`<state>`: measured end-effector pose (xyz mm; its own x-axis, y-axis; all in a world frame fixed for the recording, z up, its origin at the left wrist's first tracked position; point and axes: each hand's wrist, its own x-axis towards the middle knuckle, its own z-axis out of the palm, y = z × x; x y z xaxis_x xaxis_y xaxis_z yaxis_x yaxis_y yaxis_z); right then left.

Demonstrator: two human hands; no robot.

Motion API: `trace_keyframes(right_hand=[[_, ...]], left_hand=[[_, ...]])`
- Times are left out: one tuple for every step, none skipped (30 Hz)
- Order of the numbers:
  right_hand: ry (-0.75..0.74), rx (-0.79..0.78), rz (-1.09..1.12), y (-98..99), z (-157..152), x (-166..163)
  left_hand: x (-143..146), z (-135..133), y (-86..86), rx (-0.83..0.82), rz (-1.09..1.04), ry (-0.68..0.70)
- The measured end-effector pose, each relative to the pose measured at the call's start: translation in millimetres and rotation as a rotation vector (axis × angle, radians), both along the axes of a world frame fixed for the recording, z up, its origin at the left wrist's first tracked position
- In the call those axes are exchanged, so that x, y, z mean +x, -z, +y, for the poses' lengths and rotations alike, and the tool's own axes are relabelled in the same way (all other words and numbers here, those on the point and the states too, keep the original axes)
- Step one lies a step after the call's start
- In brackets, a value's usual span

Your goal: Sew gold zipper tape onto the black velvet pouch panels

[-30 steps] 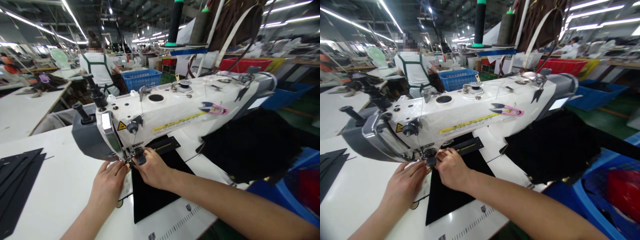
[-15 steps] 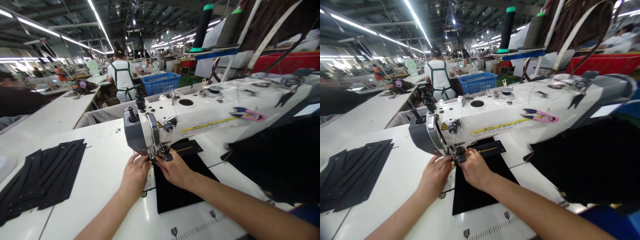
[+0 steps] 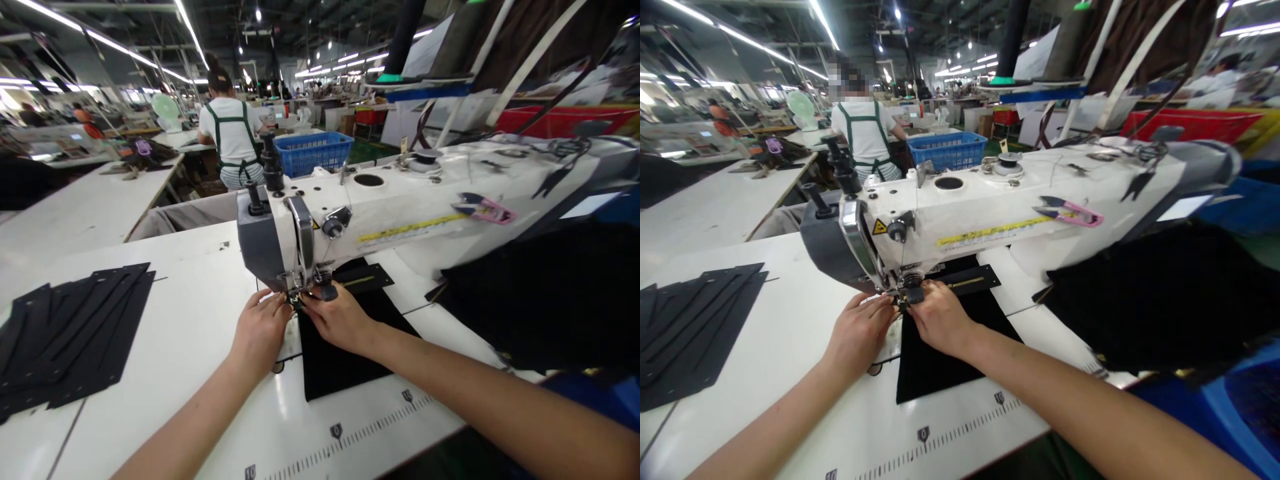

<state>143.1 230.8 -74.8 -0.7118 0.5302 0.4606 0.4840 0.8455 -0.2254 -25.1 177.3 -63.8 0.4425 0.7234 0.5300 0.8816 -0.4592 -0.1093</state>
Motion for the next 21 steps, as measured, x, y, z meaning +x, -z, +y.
trace_keyframes(right_hand=[[-0.003,0.004,-0.004,-0.1,0.1,0.1],[-0.005,0.008,-0.008,-0.2,0.2,0.0],[-0.006,0.012,-0.009,-0.3,0.2,-0.1],[-0.006,0.016,-0.005,-0.4,0.3,-0.3],[-0.007,0.020,0.001,-0.4,0.4,-0.5],[-0.007,0.022,0.007,-0.4,0.6,-0.7],[-0.008,0.023,0.015,-0.3,0.7,-1.0],[-0.008,0.022,0.023,-0.1,0.8,-1.2],[-0.010,0.021,0.031,0.2,0.9,-1.4],[-0.012,0.020,0.039,0.5,0.9,-1.7],[-0.013,0.021,0.049,0.9,0.8,-2.0],[-0.012,0.024,0.060,1.4,0.5,-2.5],[-0.010,0.027,0.071,2.0,0.1,-3.2],[-0.007,0.030,0.082,2.6,-0.5,-4.2],[-0.005,0.030,0.089,3.1,-1.0,-5.3],[-0.003,0.024,0.088,3.5,-1.3,-6.5],[0.000,0.014,0.081,3.6,-1.2,-7.6],[0.004,0.003,0.069,3.1,-0.5,-8.2],[0.007,-0.007,0.055,2.0,0.9,-7.9],[0.003,-0.013,0.042,0.1,3.0,-6.2],[-0.004,-0.016,0.026,-2.5,5.3,-2.9]], left_hand=[[-0.1,0.3,-0.1,-0.006,0.000,0.002],[-0.2,0.5,-0.1,-0.013,-0.002,0.001],[-0.2,0.7,0.2,-0.021,-0.005,0.000],[-0.2,0.9,0.6,-0.026,-0.013,0.000],[-0.3,1.0,1.2,-0.028,-0.024,-0.001],[-0.3,1.2,1.9,-0.027,-0.034,-0.001],[-0.3,1.2,2.5,-0.024,-0.042,-0.001],[-0.3,1.3,3.1,-0.019,-0.049,-0.002],[-0.4,1.3,3.6,-0.013,-0.054,-0.005],[-0.4,1.3,4.0,-0.006,-0.055,-0.007],[-0.5,1.2,4.2,0.001,-0.055,-0.010],[-0.5,1.1,4.5,0.008,-0.057,-0.012],[-0.7,1.0,4.7,0.016,-0.058,-0.014],[-0.9,1.0,5.1,0.023,-0.060,-0.014],[-1.2,1.1,5.6,0.031,-0.063,-0.014],[-1.6,1.3,6.2,0.039,-0.067,-0.014],[-2.0,1.7,6.7,0.046,-0.072,-0.016],[-2.6,2.2,7.1,0.050,-0.077,-0.017],[-3.2,2.7,7.1,0.051,-0.081,-0.020],[-3.9,3.0,6.5,0.048,-0.083,-0.021],[-4.8,2.8,5.1,0.041,-0.084,-0.021]])
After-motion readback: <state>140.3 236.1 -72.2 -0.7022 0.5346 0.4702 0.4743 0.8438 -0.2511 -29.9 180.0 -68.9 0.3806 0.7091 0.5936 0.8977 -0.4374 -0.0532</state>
